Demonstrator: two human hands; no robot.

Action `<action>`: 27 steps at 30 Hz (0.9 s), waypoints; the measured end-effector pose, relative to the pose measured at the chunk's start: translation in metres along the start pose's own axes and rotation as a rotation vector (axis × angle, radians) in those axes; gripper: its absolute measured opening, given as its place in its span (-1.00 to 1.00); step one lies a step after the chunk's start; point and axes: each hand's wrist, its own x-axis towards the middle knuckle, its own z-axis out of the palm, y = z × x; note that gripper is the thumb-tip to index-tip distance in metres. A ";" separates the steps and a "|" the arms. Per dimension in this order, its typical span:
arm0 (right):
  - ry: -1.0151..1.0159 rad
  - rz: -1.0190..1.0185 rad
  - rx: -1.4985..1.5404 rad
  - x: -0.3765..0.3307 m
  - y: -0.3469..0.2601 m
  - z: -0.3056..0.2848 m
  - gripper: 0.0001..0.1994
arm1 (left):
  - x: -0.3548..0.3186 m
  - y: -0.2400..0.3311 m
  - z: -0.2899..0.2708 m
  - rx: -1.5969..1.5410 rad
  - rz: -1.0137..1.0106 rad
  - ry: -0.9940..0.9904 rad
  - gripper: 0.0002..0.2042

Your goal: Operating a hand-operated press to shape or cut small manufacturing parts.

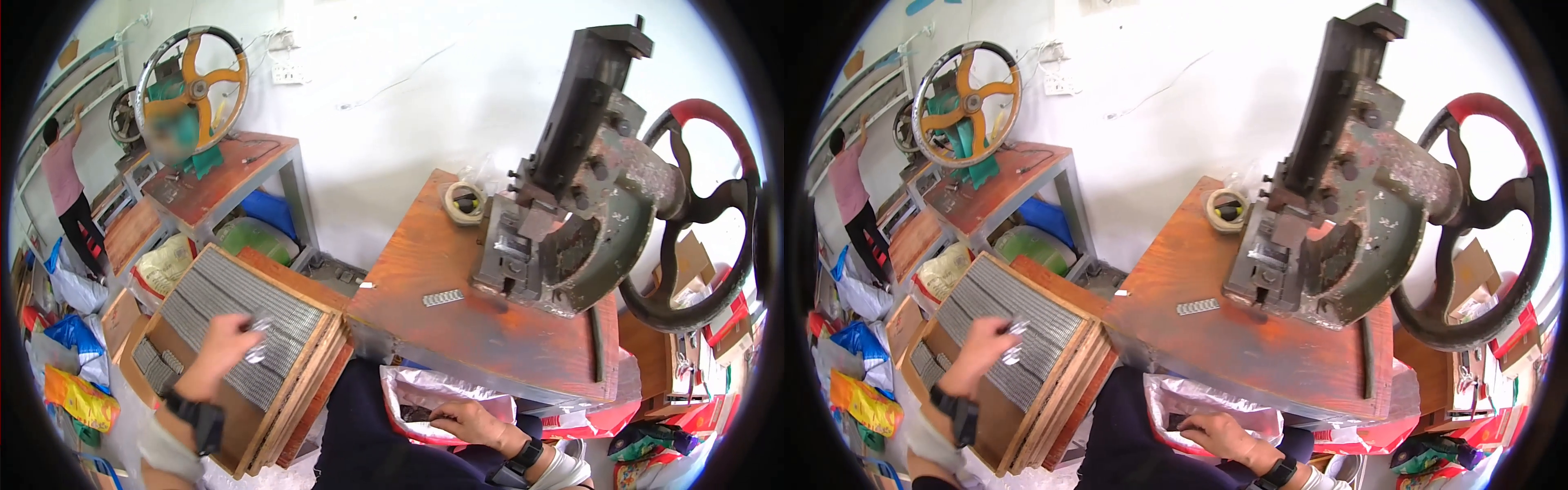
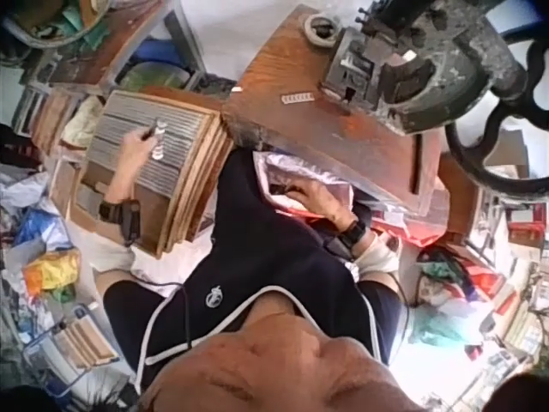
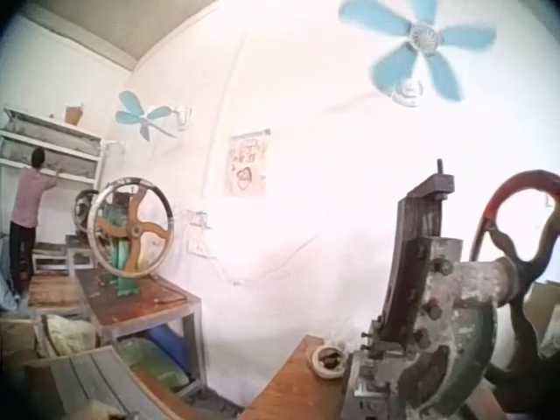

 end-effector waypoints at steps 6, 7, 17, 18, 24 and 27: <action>0.144 0.055 0.122 -0.035 0.020 -0.024 -0.84 | 0.118 0.193 0.160 0.189 0.324 -0.276 -0.64; 0.156 0.063 0.112 -0.043 0.029 -0.023 -0.83 | 0.131 0.210 0.186 0.219 0.372 -0.229 -0.65; 0.201 0.154 0.152 -0.076 0.047 -0.022 -0.81 | 0.136 0.280 0.273 0.258 0.430 -0.095 -0.59; 0.202 0.159 0.160 -0.076 0.049 -0.022 -0.82 | 0.136 0.280 0.278 0.252 0.488 -0.094 -0.61; 0.261 0.143 0.180 -0.077 0.062 -0.020 -0.82 | 0.142 0.246 0.276 -0.404 0.376 -0.345 -0.83; 0.297 0.068 0.170 -0.072 0.058 -0.031 -0.83 | 0.136 0.261 0.287 0.080 0.382 -0.127 -0.83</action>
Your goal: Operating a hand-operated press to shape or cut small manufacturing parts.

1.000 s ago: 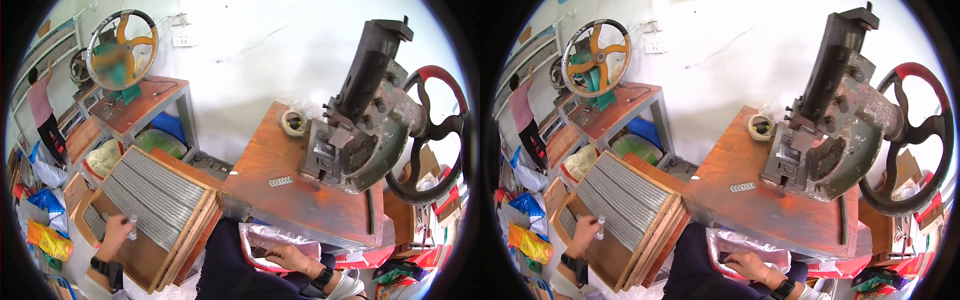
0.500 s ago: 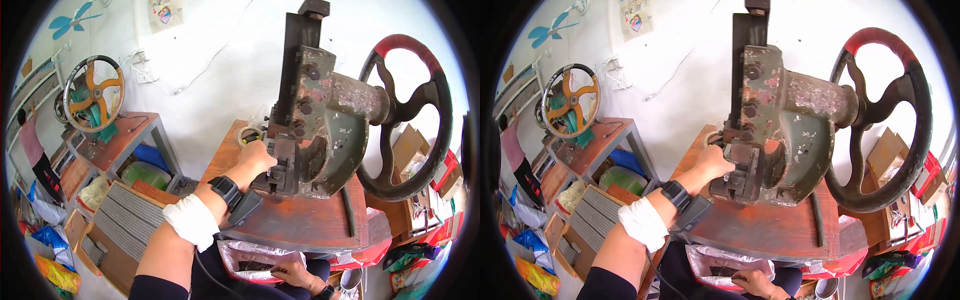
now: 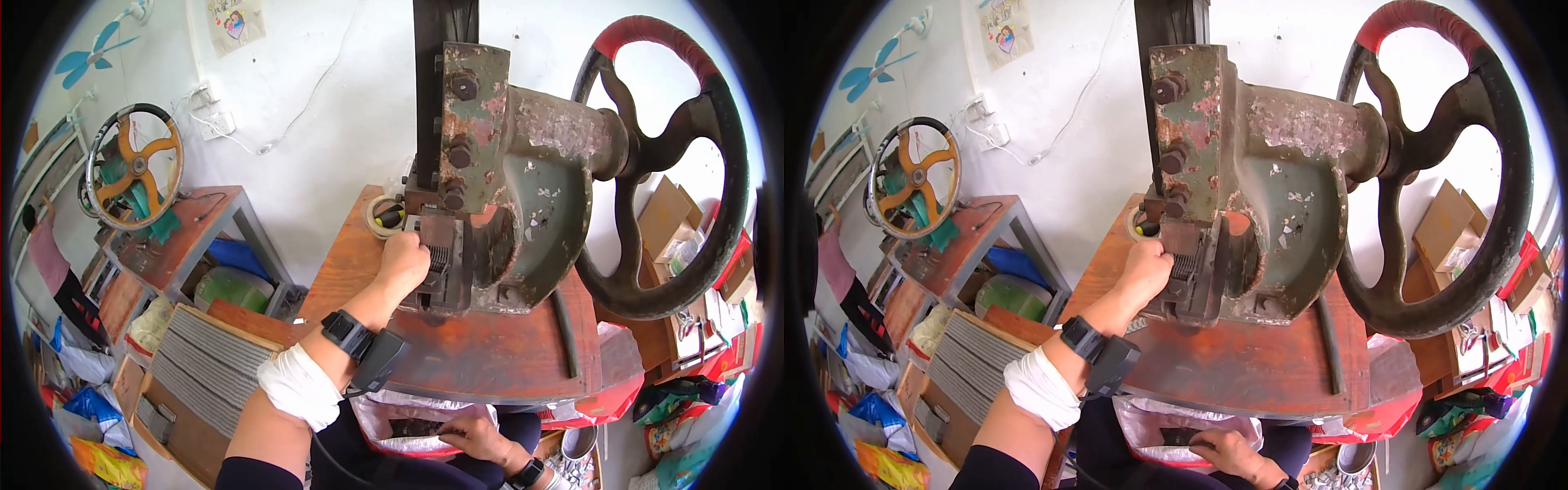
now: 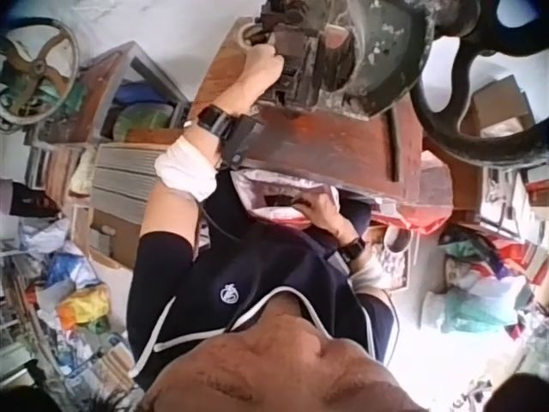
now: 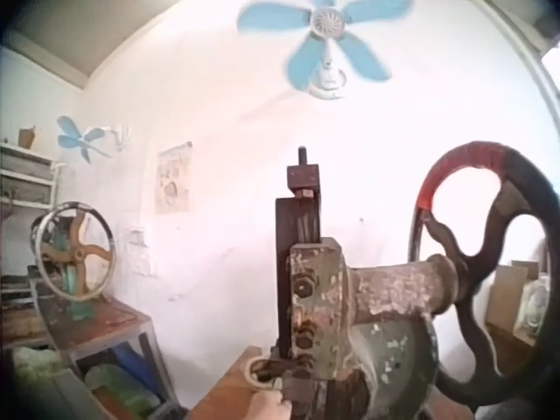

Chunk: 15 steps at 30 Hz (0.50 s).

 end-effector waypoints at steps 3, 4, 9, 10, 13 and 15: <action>0.221 -0.034 0.001 0.016 -0.040 -0.028 -0.87 | 0.001 -0.005 -0.005 -0.097 0.042 -0.040 -0.83; 0.333 -0.122 -0.055 0.025 -0.060 -0.042 -0.87 | 0.003 -0.021 0.004 -0.455 0.055 0.027 -0.84; 0.718 -0.369 -0.309 0.103 -0.084 -0.084 -0.85 | 0.003 -0.018 -0.001 -0.249 -0.008 -0.044 -0.84; 0.764 -0.343 -0.366 0.122 -0.081 -0.088 -0.84 | 0.001 -0.018 -0.004 -0.166 0.091 -0.001 -0.83; 0.806 -0.323 -0.433 0.171 -0.085 -0.105 -0.79 | 0.000 -0.014 -0.004 -0.182 0.197 0.033 -0.82; 0.836 -0.246 -0.377 0.193 -0.075 -0.110 -0.73 | 0.001 -0.015 -0.004 -0.268 0.181 0.037 -0.83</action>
